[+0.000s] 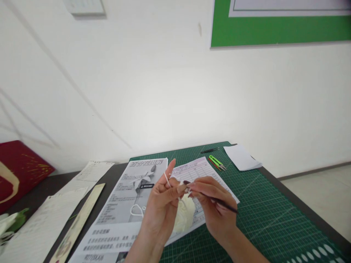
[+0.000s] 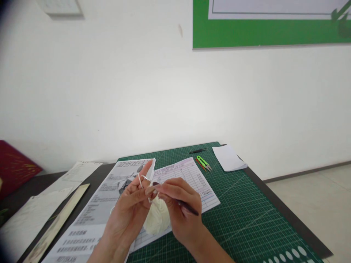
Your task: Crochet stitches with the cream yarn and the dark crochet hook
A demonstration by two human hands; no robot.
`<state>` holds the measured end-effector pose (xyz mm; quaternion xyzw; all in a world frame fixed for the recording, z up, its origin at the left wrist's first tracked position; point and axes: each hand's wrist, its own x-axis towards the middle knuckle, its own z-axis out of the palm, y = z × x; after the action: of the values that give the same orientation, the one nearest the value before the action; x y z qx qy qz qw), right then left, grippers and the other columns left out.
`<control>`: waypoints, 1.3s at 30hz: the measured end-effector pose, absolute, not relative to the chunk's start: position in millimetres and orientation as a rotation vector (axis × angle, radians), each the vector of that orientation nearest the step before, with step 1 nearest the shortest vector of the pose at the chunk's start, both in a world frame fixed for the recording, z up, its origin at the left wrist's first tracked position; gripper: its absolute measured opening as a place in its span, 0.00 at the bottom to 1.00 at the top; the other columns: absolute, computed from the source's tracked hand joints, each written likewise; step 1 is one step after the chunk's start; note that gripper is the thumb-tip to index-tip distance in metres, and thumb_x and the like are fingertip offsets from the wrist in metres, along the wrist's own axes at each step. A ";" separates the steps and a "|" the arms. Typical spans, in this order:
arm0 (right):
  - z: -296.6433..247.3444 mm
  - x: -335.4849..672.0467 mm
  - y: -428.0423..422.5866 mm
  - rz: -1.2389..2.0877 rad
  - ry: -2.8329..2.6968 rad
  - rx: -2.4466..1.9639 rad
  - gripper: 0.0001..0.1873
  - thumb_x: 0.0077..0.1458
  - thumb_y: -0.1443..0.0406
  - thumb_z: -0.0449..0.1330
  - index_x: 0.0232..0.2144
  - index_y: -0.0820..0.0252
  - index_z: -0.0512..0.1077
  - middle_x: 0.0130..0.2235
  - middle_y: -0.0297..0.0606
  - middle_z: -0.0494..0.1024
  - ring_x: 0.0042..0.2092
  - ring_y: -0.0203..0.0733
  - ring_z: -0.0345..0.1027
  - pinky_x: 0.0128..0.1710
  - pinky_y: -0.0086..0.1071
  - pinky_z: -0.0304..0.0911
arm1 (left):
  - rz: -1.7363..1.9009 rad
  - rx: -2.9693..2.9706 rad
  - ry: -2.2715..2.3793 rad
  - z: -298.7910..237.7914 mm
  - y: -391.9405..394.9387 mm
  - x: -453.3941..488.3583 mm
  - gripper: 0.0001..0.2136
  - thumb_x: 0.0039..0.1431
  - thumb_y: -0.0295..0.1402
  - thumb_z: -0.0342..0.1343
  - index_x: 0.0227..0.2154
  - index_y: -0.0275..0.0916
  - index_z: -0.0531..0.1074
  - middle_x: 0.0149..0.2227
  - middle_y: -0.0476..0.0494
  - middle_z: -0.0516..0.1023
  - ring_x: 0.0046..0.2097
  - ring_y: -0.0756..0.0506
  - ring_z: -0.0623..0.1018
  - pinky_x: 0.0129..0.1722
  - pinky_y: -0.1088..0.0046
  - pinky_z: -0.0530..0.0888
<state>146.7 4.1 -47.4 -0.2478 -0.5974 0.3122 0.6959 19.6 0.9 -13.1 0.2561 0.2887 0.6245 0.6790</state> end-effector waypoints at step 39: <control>-35.2 166.7 13.6 1.180 -1.013 -0.347 0.03 0.52 0.66 0.63 0.29 0.57 0.78 0.30 0.34 0.72 0.28 0.33 0.67 0.26 0.28 0.71 | 1.518 0.828 0.838 -0.3 -9.0 15.6 0.26 0.41 0.24 0.66 0.47 0.45 0.74 0.20 0.55 0.69 0.27 0.53 0.70 0.32 0.75 0.67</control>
<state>166.7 13.6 -35.2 -0.1555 -0.4544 0.5296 0.6992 15.6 -9.0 -0.3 0.3531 0.3576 0.6475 0.5729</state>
